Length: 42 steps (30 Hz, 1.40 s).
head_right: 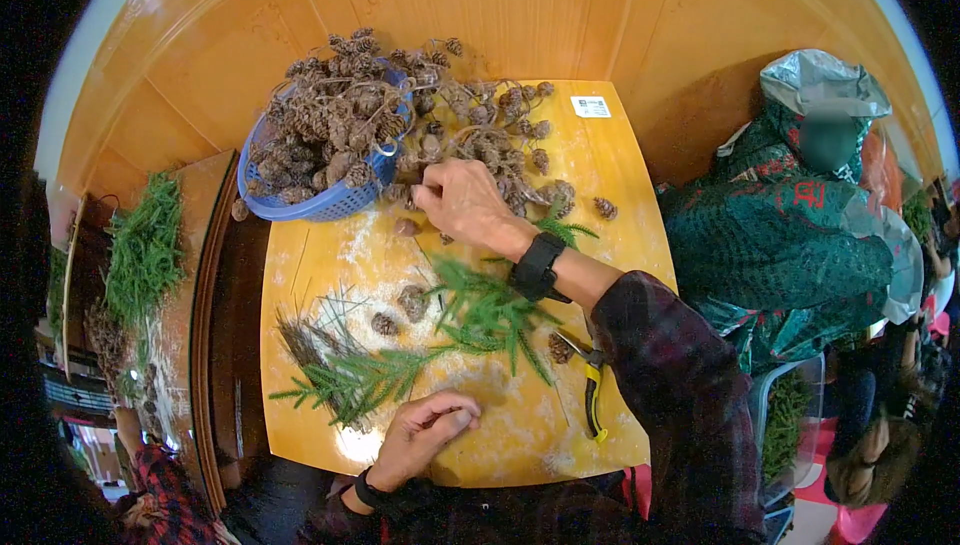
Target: The person assembles a decorative branch by attaching pinecones to a green sprig using wire and pliers. They pick up and set down various pinecones and branches on the table while securing the pieces together.
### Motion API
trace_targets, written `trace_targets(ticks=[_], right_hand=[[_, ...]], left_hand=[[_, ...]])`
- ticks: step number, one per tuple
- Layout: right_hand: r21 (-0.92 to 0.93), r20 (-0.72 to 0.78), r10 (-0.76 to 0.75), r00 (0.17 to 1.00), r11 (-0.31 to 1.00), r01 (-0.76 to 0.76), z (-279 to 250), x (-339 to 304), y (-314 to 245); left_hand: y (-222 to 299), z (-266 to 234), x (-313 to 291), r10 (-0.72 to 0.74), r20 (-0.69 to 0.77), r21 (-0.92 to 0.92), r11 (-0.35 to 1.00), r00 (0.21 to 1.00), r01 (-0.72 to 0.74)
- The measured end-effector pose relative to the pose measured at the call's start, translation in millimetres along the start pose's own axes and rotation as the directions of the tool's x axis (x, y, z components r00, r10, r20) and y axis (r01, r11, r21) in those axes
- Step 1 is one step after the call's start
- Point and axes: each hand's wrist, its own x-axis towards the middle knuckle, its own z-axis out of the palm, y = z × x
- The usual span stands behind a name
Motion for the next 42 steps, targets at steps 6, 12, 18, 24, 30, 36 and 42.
trace_targets(ticks=[6, 12, 18, 24, 30, 36, 42], right_hand=[[-0.024, -0.324, -0.112, 0.939, 0.994, 0.110, 1, 18, 6], [-0.210, -0.012, -0.109, 0.994, 0.972, 0.104, 12, 32, 21], [-0.134, -0.309, -0.053, 0.950, 0.991, 0.011, 31, 48, 19], [-0.376, -0.133, -0.027, 0.991, 0.926, -0.026, 36, 68, 37], [-0.548, -0.052, -0.100, 0.994, 0.835, 0.055, 41, 72, 61], [-0.621, -0.108, -0.223, 0.969, 0.776, 0.110, 56, 97, 64], [-0.682, 0.226, -0.192, 0.955, 0.669, 0.296, 63, 100, 125]], left_hand=[[1, 4, 2, 0.017, 0.005, -0.025, 1.000, 1.000, -0.017], [0, 4, 2, 0.080, 0.004, -0.002, 0.997, 0.997, -0.080], [-1, 3, 1, 0.048, 0.030, 0.013, 0.999, 0.998, -0.048], [-2, 2, 2, 0.090, 0.049, 0.032, 0.995, 0.995, -0.091], [-3, 4, 2, 0.065, 0.070, -0.007, 0.998, 0.995, -0.064], [-1, 0, -1, 0.063, 0.080, -0.014, 0.998, 0.995, -0.062], [-4, 3, 0, 0.135, 0.058, 0.019, 0.991, 0.989, -0.136]])
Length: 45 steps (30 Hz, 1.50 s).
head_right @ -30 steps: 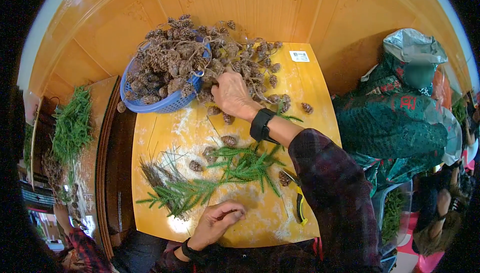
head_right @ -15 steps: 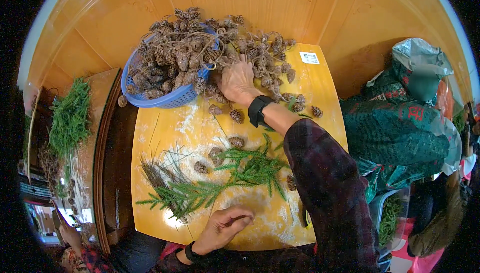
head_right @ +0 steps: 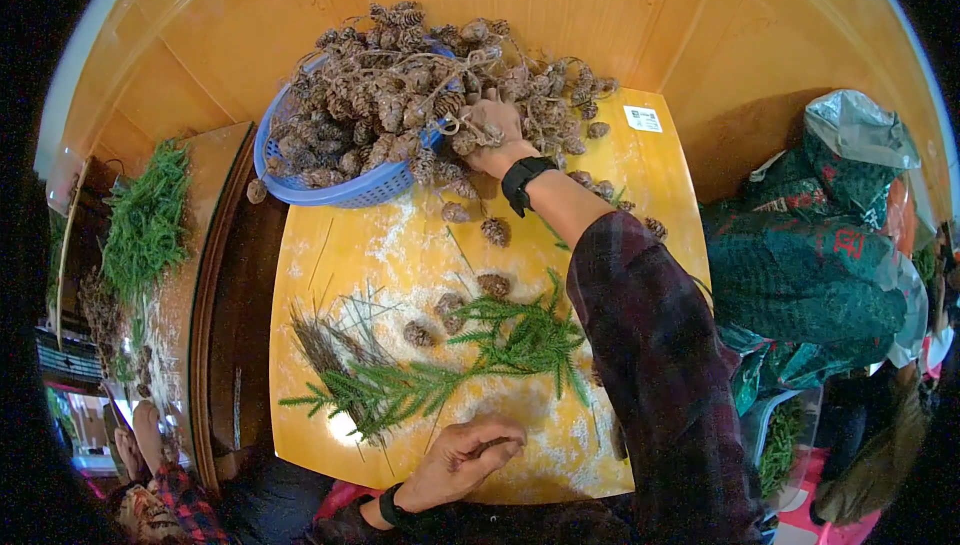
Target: The person assembles a decorative branch by attaching pinecones to a green sprig using wire and pliers. They pick up and set down various pinecones and branches on the table while securing the pieces together.
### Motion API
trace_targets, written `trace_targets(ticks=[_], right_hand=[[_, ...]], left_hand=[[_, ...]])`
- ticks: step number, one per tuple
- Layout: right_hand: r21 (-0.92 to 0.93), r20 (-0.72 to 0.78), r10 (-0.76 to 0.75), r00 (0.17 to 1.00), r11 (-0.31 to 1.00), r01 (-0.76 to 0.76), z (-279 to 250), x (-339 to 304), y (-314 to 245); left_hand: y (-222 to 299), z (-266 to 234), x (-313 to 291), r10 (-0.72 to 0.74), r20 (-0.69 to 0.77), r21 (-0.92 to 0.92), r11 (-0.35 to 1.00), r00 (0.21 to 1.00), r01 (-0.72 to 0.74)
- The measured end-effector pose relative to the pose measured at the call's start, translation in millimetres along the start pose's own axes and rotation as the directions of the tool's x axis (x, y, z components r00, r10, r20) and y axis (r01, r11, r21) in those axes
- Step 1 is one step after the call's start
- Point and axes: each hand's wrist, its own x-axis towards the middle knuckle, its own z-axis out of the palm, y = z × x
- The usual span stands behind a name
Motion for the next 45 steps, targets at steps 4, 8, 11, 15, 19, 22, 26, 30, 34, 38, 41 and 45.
trace_targets(ticks=[4, 8, 11, 15, 19, 22, 26, 30, 34, 38, 41, 45], right_hand=[[-0.001, -0.253, -0.123, 0.960, 0.992, 0.127, 21, -24, -2], [-0.010, -0.500, -0.231, 0.834, 0.965, 0.262, 21, -49, -29], [-0.009, 0.189, -0.383, 0.904, 0.920, 0.391, -85, -62, -52], [0.561, 0.364, -0.051, 0.930, 0.809, -0.176, -150, -85, -62], [0.849, 0.422, 0.131, 0.897, 0.288, -0.442, -157, -112, -64], [0.884, 0.270, 0.225, 0.936, 0.326, -0.334, -168, -125, -65], [0.797, 0.319, 0.224, 0.921, 0.463, -0.388, -174, -133, -68], [0.452, 0.034, 0.109, 0.993, 0.885, -0.113, -166, -143, -71], [0.257, -0.103, 0.091, 0.991, 0.964, -0.062, -152, -155, -75], [0.291, -0.226, 0.108, 0.968, 0.956, -0.039, -160, -148, -90], [0.395, -0.025, 0.099, 0.995, 0.915, -0.081, -154, -140, -96], [0.363, 0.022, 0.128, 0.991, 0.923, -0.128, -147, -133, -102]], left_hand=[[3, 2, 0, -0.049, 0.019, 0.023, 0.999, 0.999, 0.049], [3, 5, -1, -0.041, -0.019, 0.024, 0.999, 0.999, 0.041], [2, 3, -2, -0.023, -0.011, 0.099, 0.995, 1.000, 0.024], [4, 9, 1, 0.015, 0.015, 0.151, 0.988, 1.000, -0.017], [-1, 13, 0, 0.024, 0.015, 0.173, 0.985, 1.000, -0.027], [-1, 13, -1, 0.054, 0.019, 0.183, 0.981, 0.998, -0.057], [-7, 11, -1, 0.120, 0.000, 0.191, 0.975, 0.993, -0.118], [-2, 11, -2, 0.106, 0.020, 0.211, 0.971, 0.994, -0.108], [-1, 11, 0, 0.085, 0.019, 0.201, 0.976, 0.996, -0.087], [-2, 9, -1, 0.107, 0.018, 0.219, 0.970, 0.994, -0.108], [-2, 10, 0, 0.105, 0.027, 0.227, 0.968, 0.994, -0.108], [0, 13, 0, 0.080, 0.009, 0.224, 0.971, 0.997, -0.080]])
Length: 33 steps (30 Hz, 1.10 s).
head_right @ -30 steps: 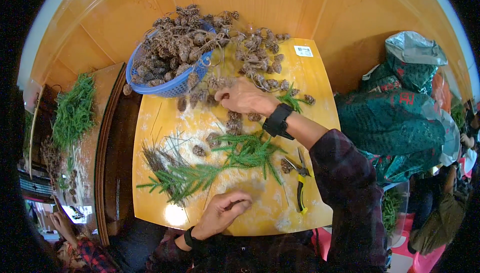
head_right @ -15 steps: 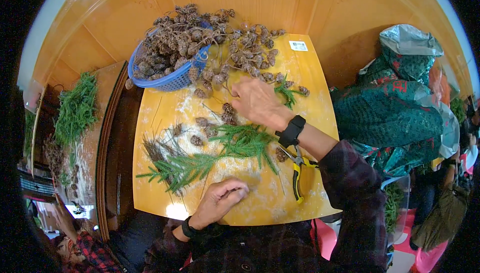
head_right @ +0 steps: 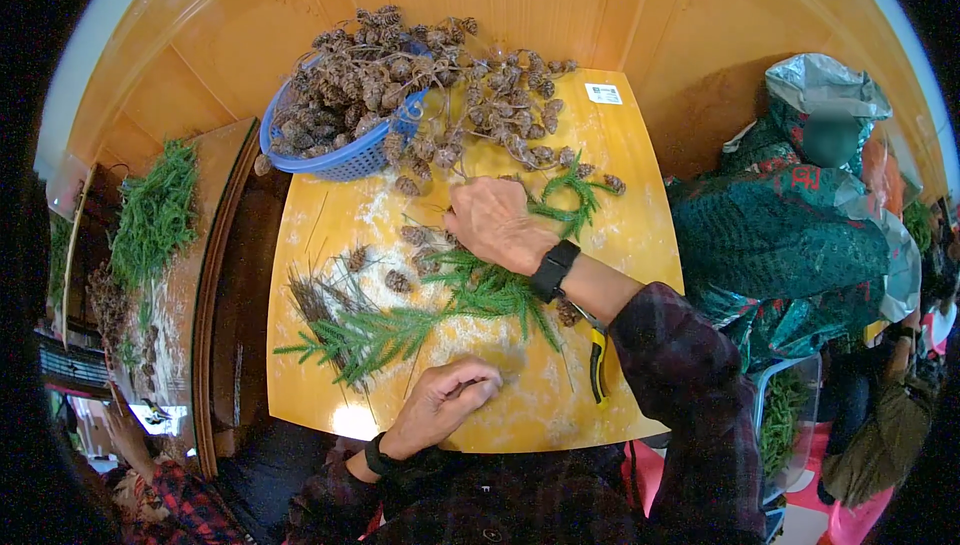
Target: The person assembles a decorative branch by attaching pinecones to a green sprig using wire and pliers. They pick up and set down various pinecones and branches on the table while securing the pieces together.
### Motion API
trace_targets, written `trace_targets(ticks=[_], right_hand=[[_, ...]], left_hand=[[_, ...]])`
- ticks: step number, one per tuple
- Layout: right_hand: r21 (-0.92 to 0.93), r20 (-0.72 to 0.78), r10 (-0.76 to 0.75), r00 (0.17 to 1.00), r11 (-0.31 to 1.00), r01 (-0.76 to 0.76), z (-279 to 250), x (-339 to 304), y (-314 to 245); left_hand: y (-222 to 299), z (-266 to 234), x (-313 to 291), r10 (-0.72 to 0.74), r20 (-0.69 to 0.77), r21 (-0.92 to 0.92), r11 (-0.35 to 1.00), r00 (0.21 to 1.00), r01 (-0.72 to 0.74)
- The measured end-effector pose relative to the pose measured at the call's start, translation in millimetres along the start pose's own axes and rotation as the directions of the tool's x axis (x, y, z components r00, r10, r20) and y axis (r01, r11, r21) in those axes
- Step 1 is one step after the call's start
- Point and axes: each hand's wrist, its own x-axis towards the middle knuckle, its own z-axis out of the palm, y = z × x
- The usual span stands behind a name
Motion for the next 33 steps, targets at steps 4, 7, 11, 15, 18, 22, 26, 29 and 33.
trace_targets(ticks=[4, 7, 11, 15, 18, 22, 26, 29, 33], right_hand=[[0.142, -0.014, 0.073, 0.997, 0.987, -0.071, -7, 2, 3], [0.359, 0.005, 0.128, 0.992, 0.925, -0.121, -24, -2, -4], [0.676, 0.153, 0.153, 0.976, 0.704, -0.216, -50, -27, -21], [0.827, 0.204, 0.111, 0.973, 0.512, -0.232, -63, -57, -52], [0.807, 0.266, 0.135, 0.955, 0.510, -0.297, -68, -78, -67], [0.770, 0.266, 0.105, 0.958, 0.575, -0.276, -72, -102, -78], [0.836, 0.146, -0.014, 0.989, 0.536, -0.115, -72, -118, -75], [0.917, 0.216, -0.259, 0.941, 0.385, -0.104, -74, -122, -75], [0.973, 0.177, -0.392, 0.903, 0.210, -0.100, -41, -132, -73]], left_hand=[[1, 0, -1, 0.013, -0.014, 0.014, 1.000, 1.000, -0.013], [5, -4, -4, 0.058, -0.042, -0.046, 0.997, 0.997, -0.060], [29, -25, -1, 0.006, -0.193, -0.119, 0.992, 0.981, -0.029], [52, -46, 12, 0.094, -0.433, -0.035, 0.992, 0.896, -0.121], [61, -49, 18, 0.073, -0.464, -0.069, 0.991, 0.883, -0.118], [57, -47, 9, 0.119, -0.401, -0.036, 0.989, 0.908, -0.146], [55, -45, 4, 0.216, -0.284, 0.144, 0.973, 0.934, -0.182], [62, -43, -2, 0.419, -0.056, 0.348, 0.859, 0.907, -0.375], [66, -39, -11, 0.335, 0.064, 0.277, 0.899, 0.940, -0.339]])
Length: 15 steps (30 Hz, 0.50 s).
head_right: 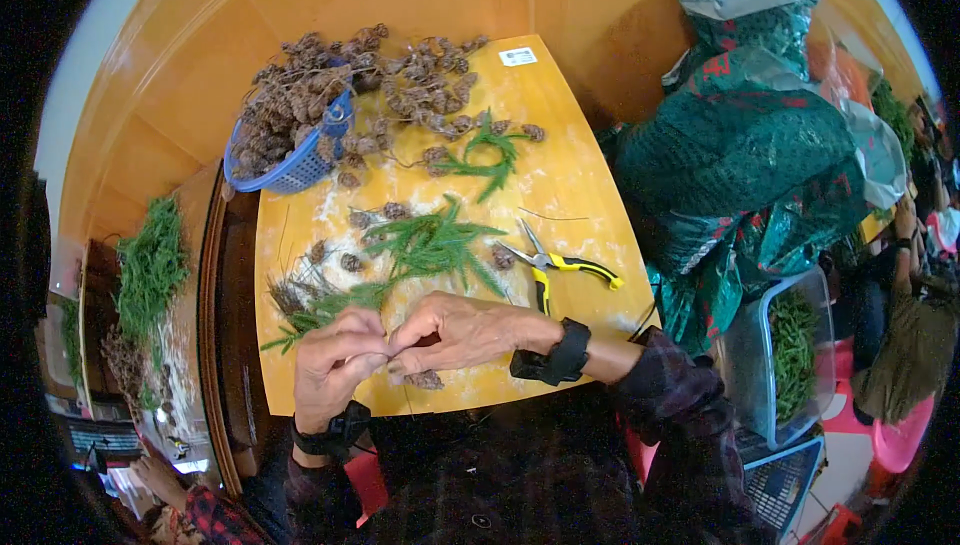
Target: The person assembles a decorative branch by attaching pinecones to a green sprig using wire and pliers. They pick up and set down various pinecones and branches on the table while securing the pieces together.
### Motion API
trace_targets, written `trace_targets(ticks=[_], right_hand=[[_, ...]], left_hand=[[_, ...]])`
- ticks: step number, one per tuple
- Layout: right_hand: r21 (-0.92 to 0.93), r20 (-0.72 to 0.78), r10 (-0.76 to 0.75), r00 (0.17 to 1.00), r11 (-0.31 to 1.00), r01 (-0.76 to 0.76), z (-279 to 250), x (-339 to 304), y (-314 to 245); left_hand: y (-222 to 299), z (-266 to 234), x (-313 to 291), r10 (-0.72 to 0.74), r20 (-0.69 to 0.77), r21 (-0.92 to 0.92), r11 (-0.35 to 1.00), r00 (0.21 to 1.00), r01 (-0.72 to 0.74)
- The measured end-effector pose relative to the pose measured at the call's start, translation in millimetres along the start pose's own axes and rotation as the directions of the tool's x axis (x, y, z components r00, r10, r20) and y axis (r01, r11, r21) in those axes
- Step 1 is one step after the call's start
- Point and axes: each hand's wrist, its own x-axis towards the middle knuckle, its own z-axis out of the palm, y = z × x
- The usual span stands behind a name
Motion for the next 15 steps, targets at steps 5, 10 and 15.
trace_targets(ticks=[5, 10, 15], right_hand=[[-0.048, -0.154, -0.055, 0.987, 0.998, 0.048, 13, -5, -2], [-0.341, -0.446, -0.233, 0.864, 0.937, 0.076, 24, -12, 3], [-0.283, -0.626, -0.174, 0.760, 0.959, -0.013, 16, -20, 7]], left_hand=[[0, 3, -7, -0.043, -0.076, 0.076, 0.996, 0.996, 0.048], [-5, 0, -1, -0.065, -0.118, 0.081, 0.994, 0.991, 0.074], [-6, 4, 66, -0.148, -0.176, 0.198, 0.963, 0.973, 0.182]])
